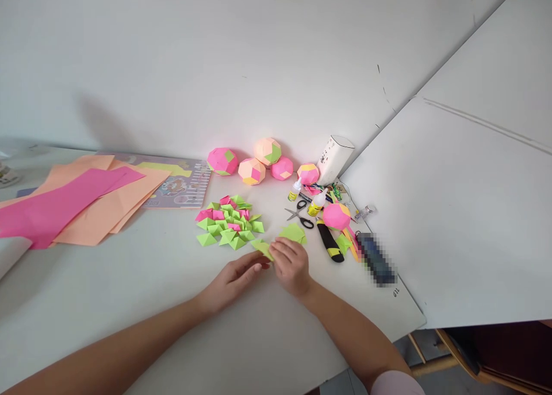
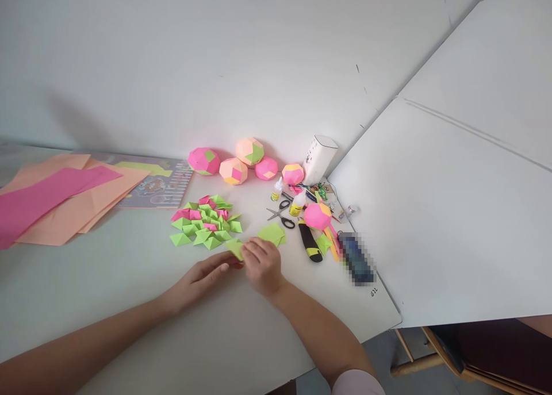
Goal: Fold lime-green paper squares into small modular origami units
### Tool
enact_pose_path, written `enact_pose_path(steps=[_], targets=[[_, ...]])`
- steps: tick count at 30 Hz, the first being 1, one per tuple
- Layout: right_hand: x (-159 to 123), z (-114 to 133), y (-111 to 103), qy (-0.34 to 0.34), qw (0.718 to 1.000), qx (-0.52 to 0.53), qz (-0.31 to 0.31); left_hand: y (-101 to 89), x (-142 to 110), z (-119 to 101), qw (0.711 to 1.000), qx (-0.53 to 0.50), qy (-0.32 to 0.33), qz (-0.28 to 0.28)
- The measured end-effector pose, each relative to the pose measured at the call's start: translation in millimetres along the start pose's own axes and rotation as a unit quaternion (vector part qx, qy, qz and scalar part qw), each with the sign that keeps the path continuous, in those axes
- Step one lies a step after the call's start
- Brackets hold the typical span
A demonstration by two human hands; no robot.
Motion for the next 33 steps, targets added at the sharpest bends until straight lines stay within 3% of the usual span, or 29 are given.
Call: enact_pose_path(steps=[6,14,23,28,33], targets=[[-2,31,13,-0.101,0.993,0.036,0.055,-9.6,4,9,0.988,-0.118,-0.066,-0.067],[-2,29,8,-0.155,0.985,0.067,-0.035,-10.2,7,21,0.971,-0.197,-0.09,-0.097],[1,16,9,-0.082,0.986,0.133,-0.06,-14.9,5,23,0.946,-0.258,-0.126,-0.153],[4,9,8,-0.043,0.974,0.213,-0.064,-8.2,8,21,0.946,-0.283,-0.11,-0.115],[8,-5,11,0.054,0.941,0.33,-0.047,-0.9,11,17,0.961,-0.254,-0.087,-0.066]])
Point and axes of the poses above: each hand's wrist, its own x-axis towards the middle knuckle, its own y-axis out of the palm, z = x × y, the point moved 7 cm from there along x, towards the middle knuckle, and after that the axes turned 3 degrees about -z, right-handed, at the moved point
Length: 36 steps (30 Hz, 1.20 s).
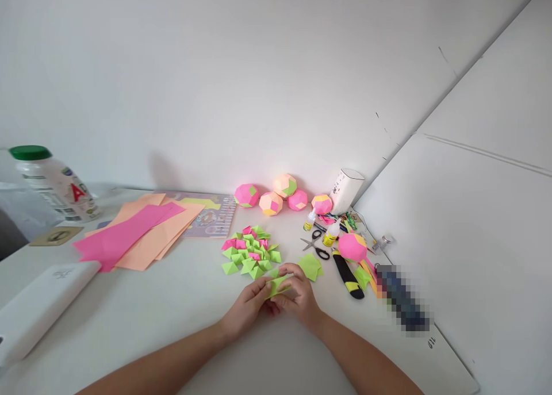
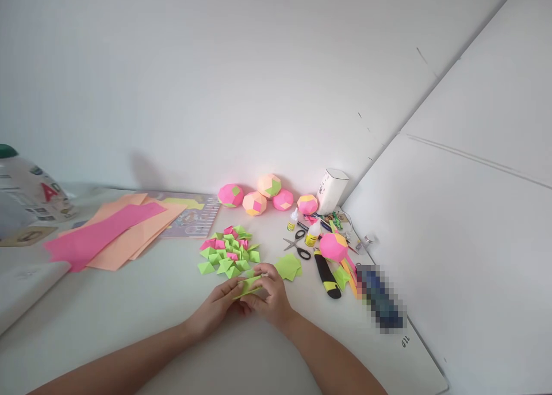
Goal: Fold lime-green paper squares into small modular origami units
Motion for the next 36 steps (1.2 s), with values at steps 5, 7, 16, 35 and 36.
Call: enact_pose_path(steps=[5,7,16,35,36], targets=[[-3,-20,4,0.1,0.989,0.104,0.034,2.2,2,0,1.0,0.001,-0.002,0.005],[-5,-26,7,0.128,0.981,0.139,0.047,1.2,3,0,1.0,-0.001,-0.004,-0.003],[-2,-33,10,0.198,0.949,0.237,0.063,-8.2,6,-3,0.997,-0.032,0.026,-0.061],[-11,-64,11,0.324,0.899,0.296,0.005,-19.3,7,5,0.991,-0.04,0.024,-0.124],[-10,-62,9,0.314,0.899,0.306,-0.01,-18.5,6,4,0.991,-0.043,0.025,-0.121]])
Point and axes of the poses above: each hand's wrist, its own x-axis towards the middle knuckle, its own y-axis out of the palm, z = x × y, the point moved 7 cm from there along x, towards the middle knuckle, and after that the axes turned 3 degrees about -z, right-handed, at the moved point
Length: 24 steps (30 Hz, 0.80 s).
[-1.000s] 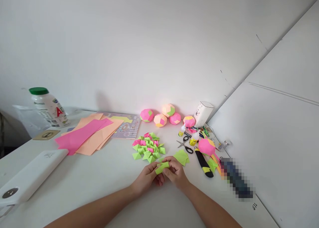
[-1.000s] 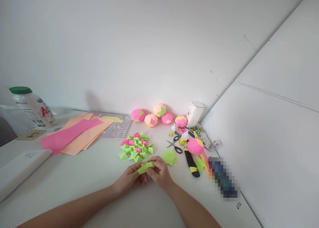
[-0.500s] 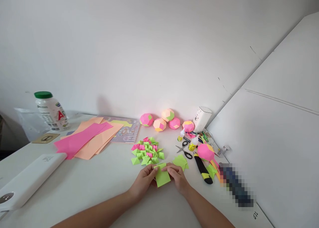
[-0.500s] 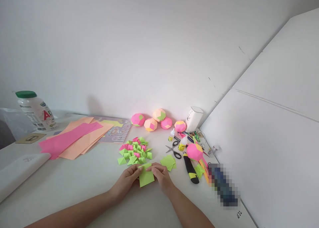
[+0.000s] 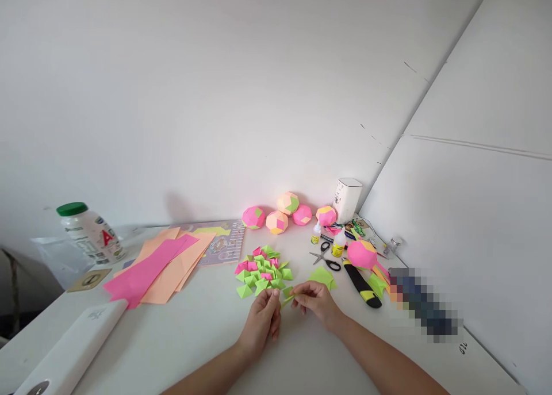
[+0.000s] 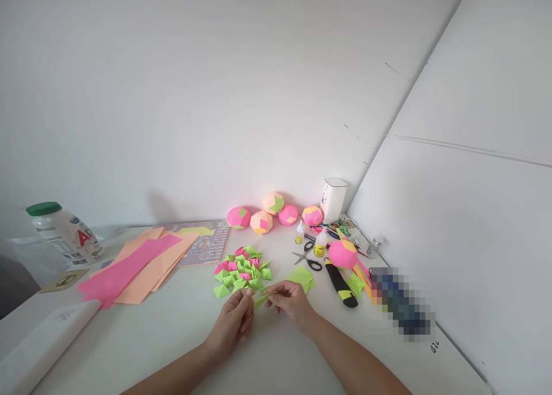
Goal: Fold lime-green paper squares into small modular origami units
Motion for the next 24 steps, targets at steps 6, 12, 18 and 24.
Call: enact_pose_path(steps=[6,12,18,24], targets=[[-3,7,0,-0.049,0.998,0.027,-0.002,0.1,-3,-3,1.0,-0.016,-0.02,-0.002],[-10,10,12,-0.096,0.992,-0.044,0.074,4.7,0,-1,0.998,-0.011,-0.034,0.051],[-12,14,13,-0.115,0.986,-0.109,0.06,7.0,-1,2,0.997,0.029,-0.028,0.071],[-9,13,7,-0.091,0.988,-0.125,0.016,10.5,-7,0,0.996,0.029,-0.023,0.085]])
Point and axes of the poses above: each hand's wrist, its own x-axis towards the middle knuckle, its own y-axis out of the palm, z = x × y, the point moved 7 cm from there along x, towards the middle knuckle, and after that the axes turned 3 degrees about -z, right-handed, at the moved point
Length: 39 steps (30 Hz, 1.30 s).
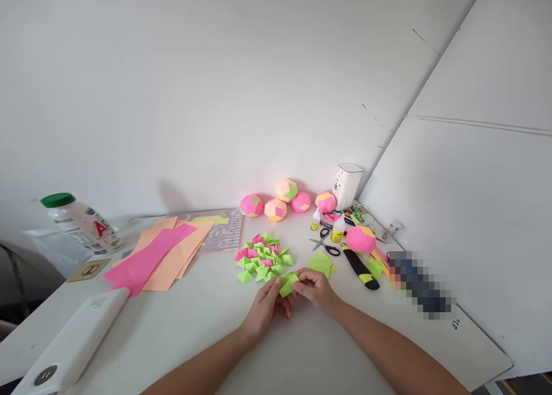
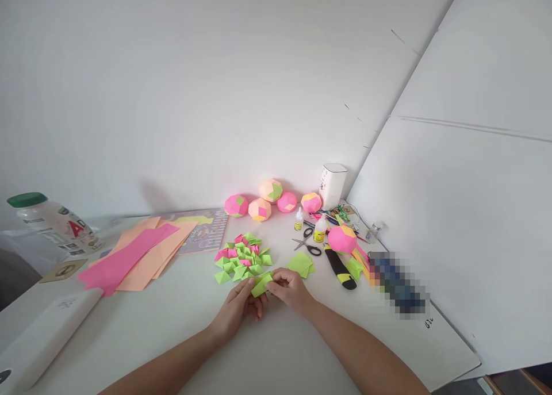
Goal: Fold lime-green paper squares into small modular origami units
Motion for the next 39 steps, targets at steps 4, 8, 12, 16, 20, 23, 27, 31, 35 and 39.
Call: enact_pose_path(steps=[4,8,12,16,20,23,27,31,35,39], targets=[[0.2,-7.6,0.2,0.049,0.998,0.04,0.0,1.8,-2.2,-1.7,1.0,0.022,0.012,0.012],[-1.1,-8.6,3.3,0.071,0.996,0.05,0.02,3.0,-0.7,-1.1,0.998,0.059,0.013,0.011],[-2.0,-5.9,3.3,0.076,0.996,0.046,0.019,3.4,1.1,-0.5,0.998,0.06,0.013,0.009],[-1.9,-5.0,3.7,0.085,0.995,0.039,0.019,3.5,1.6,0.3,0.998,0.058,0.014,0.013],[-1.6,-5.6,4.9,0.086,0.995,0.045,0.024,3.4,1.6,0.6,0.998,0.057,0.013,0.013],[-1.6,-6.5,5.5,0.088,0.994,0.06,0.025,3.2,1.8,1.1,0.998,0.055,0.011,0.012],[-1.7,-7.1,6.3,0.096,0.992,0.076,0.024,4.0,1.4,0.4,0.998,0.051,0.014,0.016],[-1.4,-6.3,6.6,0.094,0.992,0.082,0.026,4.6,0.6,-0.8,0.998,0.058,0.015,0.015],[-1.4,-7.5,6.2,0.088,0.992,0.082,0.026,3.7,0.6,-0.4,0.998,0.068,0.015,0.01],[-1.9,-9.9,5.9,0.09,0.992,0.08,0.025,3.2,1.5,1.4,0.998,0.068,0.015,0.01]])
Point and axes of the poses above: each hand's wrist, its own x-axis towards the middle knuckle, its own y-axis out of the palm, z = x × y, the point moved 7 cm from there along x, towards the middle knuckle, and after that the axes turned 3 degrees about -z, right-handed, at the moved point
